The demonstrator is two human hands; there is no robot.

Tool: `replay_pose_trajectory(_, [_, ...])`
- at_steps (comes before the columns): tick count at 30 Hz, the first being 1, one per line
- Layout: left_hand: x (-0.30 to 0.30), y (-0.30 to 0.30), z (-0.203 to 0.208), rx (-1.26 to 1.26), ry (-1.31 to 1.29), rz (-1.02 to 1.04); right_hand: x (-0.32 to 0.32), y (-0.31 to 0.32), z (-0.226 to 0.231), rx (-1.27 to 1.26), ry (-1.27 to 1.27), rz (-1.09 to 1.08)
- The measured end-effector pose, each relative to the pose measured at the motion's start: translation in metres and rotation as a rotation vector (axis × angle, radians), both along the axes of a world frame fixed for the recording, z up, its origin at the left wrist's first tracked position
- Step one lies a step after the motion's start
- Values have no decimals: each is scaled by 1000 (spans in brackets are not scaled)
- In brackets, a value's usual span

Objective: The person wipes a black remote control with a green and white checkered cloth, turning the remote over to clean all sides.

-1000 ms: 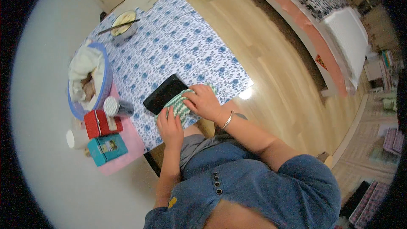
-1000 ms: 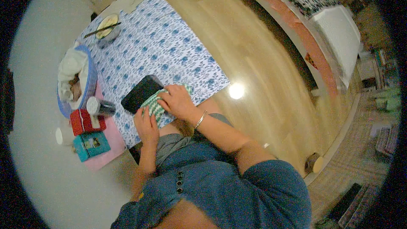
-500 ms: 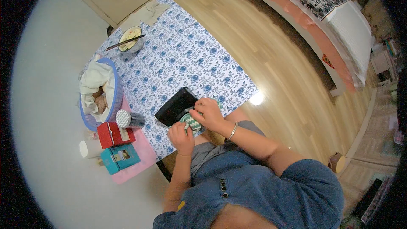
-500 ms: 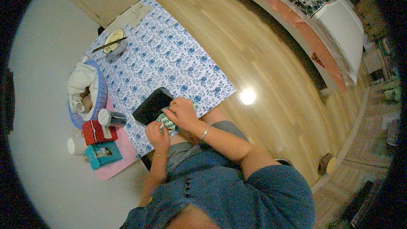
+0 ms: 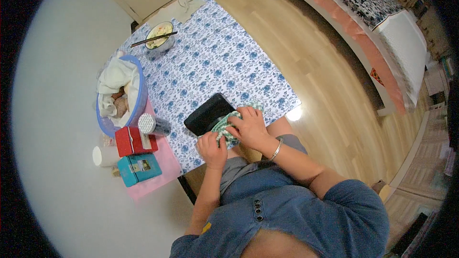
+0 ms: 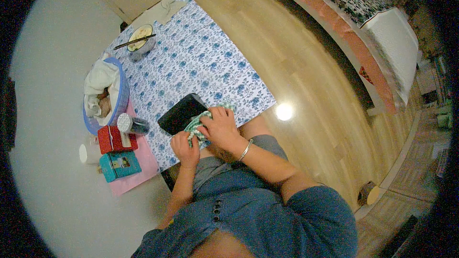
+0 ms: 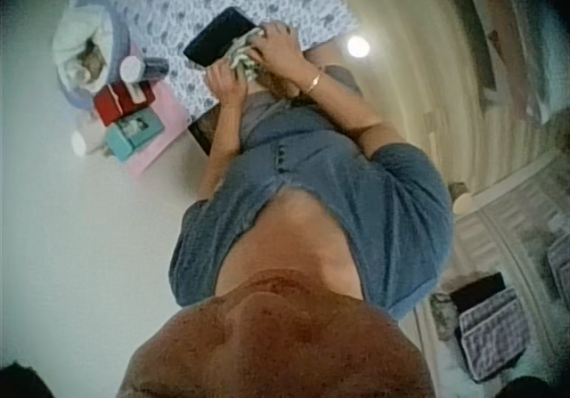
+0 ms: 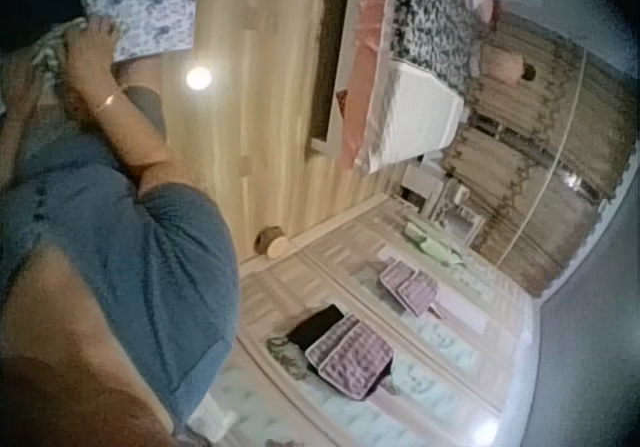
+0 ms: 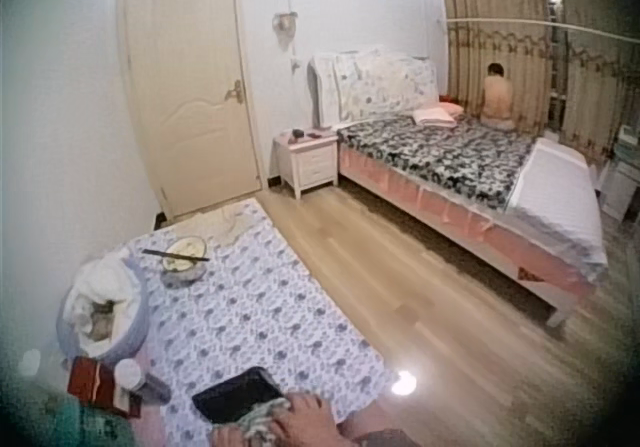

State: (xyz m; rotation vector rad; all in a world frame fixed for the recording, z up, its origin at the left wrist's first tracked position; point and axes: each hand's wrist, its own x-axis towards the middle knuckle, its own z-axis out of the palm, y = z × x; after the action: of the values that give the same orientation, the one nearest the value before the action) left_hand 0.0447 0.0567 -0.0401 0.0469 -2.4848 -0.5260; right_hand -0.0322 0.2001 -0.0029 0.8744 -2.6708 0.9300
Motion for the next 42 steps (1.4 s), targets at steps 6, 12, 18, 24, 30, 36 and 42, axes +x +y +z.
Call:
replay_pose_trajectory(6, [0, -1, -7, -64, -8, 37, -7, 2, -27, -200, 119, 22])
replay_pose_trajectory(12, [-2, -2, -6, -122, -1, 46, -6, 1, -28, -156, 127, 19])
replay_pose_trajectory(18, [-4, -1, -5, -132, 21, 7, -5, 1, -33, -256, 250, -34])
replay_pose_trajectory(24, [-4, 1, -4, -162, 54, 17, -4, 1, -34, -253, 251, -24])
replay_pose_trajectory(30, [-5, 3, -2, -169, 55, 12, -6, 2, -36, -258, 272, -23])
replay_pose_trajectory(36, [-6, 0, -6, -169, 55, 16, -4, 2, -36, -264, 251, -34])
replay_pose_trajectory(42, [-5, 0, -4, -155, 61, 6, -5, 2, -36, -261, 241, -19])
